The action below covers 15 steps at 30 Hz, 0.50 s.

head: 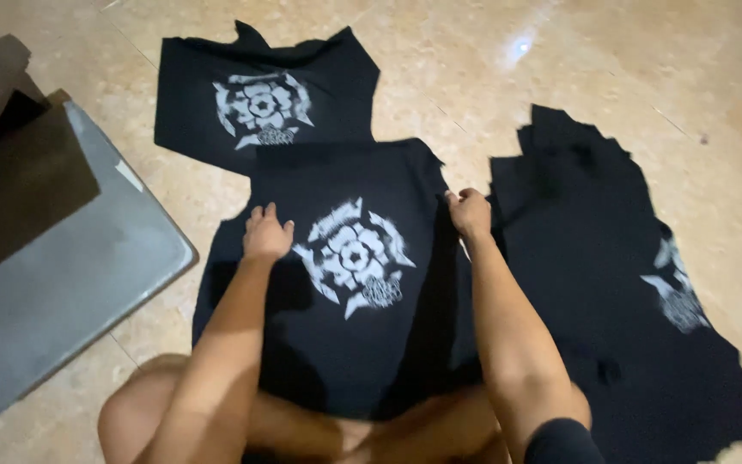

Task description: The person is organizing, smoothing, and stacking printed black t-shirts on the floor in a printing workshop.

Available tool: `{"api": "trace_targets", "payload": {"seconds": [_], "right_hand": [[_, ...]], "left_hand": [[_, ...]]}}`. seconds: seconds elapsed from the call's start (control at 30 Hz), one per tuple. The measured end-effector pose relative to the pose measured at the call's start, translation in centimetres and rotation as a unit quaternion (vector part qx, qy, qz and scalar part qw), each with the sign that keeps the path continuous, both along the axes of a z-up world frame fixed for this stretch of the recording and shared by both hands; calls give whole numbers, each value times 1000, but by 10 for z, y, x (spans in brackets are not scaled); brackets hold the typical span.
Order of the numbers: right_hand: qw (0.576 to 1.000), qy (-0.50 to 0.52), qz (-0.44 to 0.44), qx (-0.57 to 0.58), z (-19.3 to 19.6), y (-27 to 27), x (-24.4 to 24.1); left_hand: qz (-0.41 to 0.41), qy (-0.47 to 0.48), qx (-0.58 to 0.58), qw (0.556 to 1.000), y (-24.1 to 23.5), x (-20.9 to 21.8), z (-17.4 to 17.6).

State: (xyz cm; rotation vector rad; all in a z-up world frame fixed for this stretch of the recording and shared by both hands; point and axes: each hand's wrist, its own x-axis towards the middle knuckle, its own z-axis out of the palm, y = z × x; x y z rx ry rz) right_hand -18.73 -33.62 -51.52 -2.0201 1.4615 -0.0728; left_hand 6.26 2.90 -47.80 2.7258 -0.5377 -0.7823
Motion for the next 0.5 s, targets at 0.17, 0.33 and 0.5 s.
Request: {"api": "trace_targets", "payload": {"seconds": [0.17, 0.33, 0.5], "right_hand": [[999, 27, -18, 10, -34, -13, 33], [996, -41, -65, -41, -58, -20, 35], [979, -122, -98, -129, -8, -18, 32]], "left_hand": [[12, -190, -80, 978, -19, 19, -52], [101, -267, -176, 942, -34, 55, -92], [118, -435, -195, 871, -42, 77, -150]]}}
